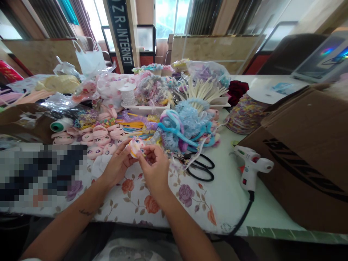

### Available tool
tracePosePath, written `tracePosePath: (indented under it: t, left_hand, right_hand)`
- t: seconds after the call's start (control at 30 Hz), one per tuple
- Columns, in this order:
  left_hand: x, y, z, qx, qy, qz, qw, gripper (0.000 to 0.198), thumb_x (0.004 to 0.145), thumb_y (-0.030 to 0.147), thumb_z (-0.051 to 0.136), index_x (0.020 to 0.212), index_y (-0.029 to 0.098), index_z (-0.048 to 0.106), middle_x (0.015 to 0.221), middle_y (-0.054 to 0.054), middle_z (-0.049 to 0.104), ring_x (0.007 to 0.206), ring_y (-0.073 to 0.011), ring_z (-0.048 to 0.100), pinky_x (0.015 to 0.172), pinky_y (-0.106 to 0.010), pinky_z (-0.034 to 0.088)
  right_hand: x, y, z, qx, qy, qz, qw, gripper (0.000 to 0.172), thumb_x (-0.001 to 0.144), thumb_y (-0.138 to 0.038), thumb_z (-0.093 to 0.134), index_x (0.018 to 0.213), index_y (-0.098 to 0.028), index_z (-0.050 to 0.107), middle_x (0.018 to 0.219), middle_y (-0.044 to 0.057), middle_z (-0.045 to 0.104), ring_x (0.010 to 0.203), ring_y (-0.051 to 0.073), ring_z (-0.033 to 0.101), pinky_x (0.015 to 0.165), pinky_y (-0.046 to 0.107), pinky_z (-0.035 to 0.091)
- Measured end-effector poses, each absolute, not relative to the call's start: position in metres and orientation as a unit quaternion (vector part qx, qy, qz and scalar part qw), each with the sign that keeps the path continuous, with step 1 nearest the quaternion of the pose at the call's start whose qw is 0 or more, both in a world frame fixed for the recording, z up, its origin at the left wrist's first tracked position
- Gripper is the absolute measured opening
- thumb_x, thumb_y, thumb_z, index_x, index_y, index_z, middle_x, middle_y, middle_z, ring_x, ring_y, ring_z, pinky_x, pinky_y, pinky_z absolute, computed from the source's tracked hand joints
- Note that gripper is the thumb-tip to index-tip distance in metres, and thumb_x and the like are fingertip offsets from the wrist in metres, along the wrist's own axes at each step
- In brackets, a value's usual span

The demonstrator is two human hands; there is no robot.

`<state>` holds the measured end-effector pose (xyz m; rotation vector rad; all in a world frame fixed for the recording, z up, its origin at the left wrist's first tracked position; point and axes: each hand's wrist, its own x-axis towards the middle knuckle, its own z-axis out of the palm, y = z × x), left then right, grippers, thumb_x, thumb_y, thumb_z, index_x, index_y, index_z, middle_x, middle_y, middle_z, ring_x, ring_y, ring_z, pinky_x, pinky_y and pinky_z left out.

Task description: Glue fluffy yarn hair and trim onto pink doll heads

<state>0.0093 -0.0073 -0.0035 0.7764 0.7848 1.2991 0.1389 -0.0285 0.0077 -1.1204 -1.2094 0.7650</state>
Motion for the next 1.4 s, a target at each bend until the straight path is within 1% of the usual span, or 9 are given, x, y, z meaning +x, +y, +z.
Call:
tracePosePath:
  t: [0.2, 0.37, 0.47, 0.57, 0.73, 0.9, 1.07, 1.2, 1.4]
  left_hand:
    - [0.011, -0.008, -0.002, 0.354, 0.34, 0.57, 0.659, 0.049, 0.072, 0.023, 0.074, 0.118, 0.021, 0.059, 0.088, -0.001, 0.07, 0.076, -0.0126, 0.065, 0.073, -0.025, 0.053]
    - [0.011, -0.009, 0.004, 0.334, 0.316, 0.567, 0.684, 0.029, 0.078, 0.025, 0.068, 0.105, 0.017, 0.065, 0.088, -0.002, 0.069, 0.073, -0.011, 0.064, 0.069, -0.023, 0.053]
    - [0.01, -0.009, 0.006, 0.291, 0.296, 0.556, 0.72, 0.018, 0.078, 0.027, 0.068, 0.091, 0.015, 0.067, 0.083, -0.001, 0.069, 0.07, -0.0099, 0.064, 0.067, -0.02, 0.053]
    - [0.009, -0.01, 0.005, 0.251, 0.295, 0.525, 0.758, 0.02, 0.078, 0.03, 0.068, 0.087, 0.013, 0.067, 0.079, -0.003, 0.07, 0.07, -0.0117, 0.065, 0.07, -0.021, 0.054]
    - [0.008, -0.012, 0.006, 0.234, 0.3, 0.479, 0.791, 0.024, 0.079, 0.033, 0.066, 0.092, 0.013, 0.066, 0.087, -0.006, 0.071, 0.077, -0.0141, 0.067, 0.077, -0.024, 0.055]
    - [0.011, -0.012, 0.006, 0.284, 0.297, 0.53, 0.742, 0.017, 0.079, 0.028, 0.067, 0.091, 0.016, 0.065, 0.081, -0.002, 0.068, 0.07, -0.0104, 0.063, 0.068, -0.02, 0.053]
    - [0.014, -0.013, 0.007, 0.352, 0.323, 0.554, 0.682, 0.028, 0.078, 0.029, 0.067, 0.104, 0.018, 0.063, 0.09, -0.002, 0.068, 0.074, -0.0115, 0.063, 0.07, -0.023, 0.051]
    - [0.015, -0.012, 0.003, 0.389, 0.365, 0.579, 0.617, 0.039, 0.074, 0.028, 0.071, 0.112, 0.021, 0.062, 0.103, -0.004, 0.068, 0.086, -0.015, 0.064, 0.076, -0.025, 0.051]
    - [0.013, -0.012, -0.002, 0.434, 0.403, 0.586, 0.553, 0.042, 0.073, 0.028, 0.07, 0.114, 0.026, 0.061, 0.098, -0.002, 0.068, 0.083, -0.0149, 0.063, 0.073, -0.025, 0.049]
  right_hand:
    - [0.138, -0.029, 0.005, -0.499, -0.563, 0.259, 0.606, 0.014, 0.077, -0.027, 0.07, 0.088, -0.021, 0.063, 0.078, 0.0, 0.061, 0.065, 0.013, 0.059, 0.058, 0.025, 0.049]
    - [0.137, -0.033, 0.006, -0.49, -0.618, 0.161, 0.594, 0.013, 0.08, -0.023, 0.069, 0.089, -0.021, 0.06, 0.077, -0.001, 0.061, 0.061, 0.012, 0.058, 0.057, 0.025, 0.052]
    - [0.138, -0.035, 0.003, -0.432, -0.685, 0.022, 0.586, 0.013, 0.084, -0.015, 0.063, 0.094, -0.021, 0.059, 0.082, 0.002, 0.064, 0.07, 0.015, 0.063, 0.063, 0.027, 0.055]
    - [0.139, -0.037, 0.0, -0.32, -0.774, -0.115, 0.534, 0.018, 0.088, -0.008, 0.054, 0.102, -0.018, 0.059, 0.087, 0.007, 0.068, 0.079, 0.017, 0.066, 0.068, 0.028, 0.057]
    - [0.139, -0.039, 0.001, -0.253, -0.815, -0.177, 0.49, 0.018, 0.087, -0.005, 0.052, 0.102, -0.012, 0.061, 0.081, 0.007, 0.07, 0.076, 0.018, 0.067, 0.067, 0.03, 0.057]
    - [0.137, -0.04, 0.003, -0.373, -0.732, -0.069, 0.566, 0.019, 0.086, -0.01, 0.055, 0.099, -0.024, 0.061, 0.086, 0.004, 0.067, 0.076, 0.016, 0.066, 0.066, 0.028, 0.055]
    - [0.136, -0.036, 0.006, -0.489, -0.625, 0.183, 0.58, 0.017, 0.083, -0.02, 0.059, 0.1, -0.023, 0.06, 0.076, -0.001, 0.057, 0.065, 0.014, 0.057, 0.061, 0.028, 0.051]
    - [0.136, -0.031, 0.004, -0.488, -0.54, 0.347, 0.591, 0.025, 0.079, -0.032, 0.068, 0.1, -0.021, 0.06, 0.078, -0.001, 0.055, 0.065, 0.013, 0.054, 0.057, 0.024, 0.047]
    - [0.137, -0.029, 0.007, -0.455, -0.483, 0.47, 0.583, 0.028, 0.075, -0.037, 0.072, 0.092, -0.019, 0.061, 0.072, -0.003, 0.052, 0.059, 0.011, 0.051, 0.051, 0.022, 0.043]
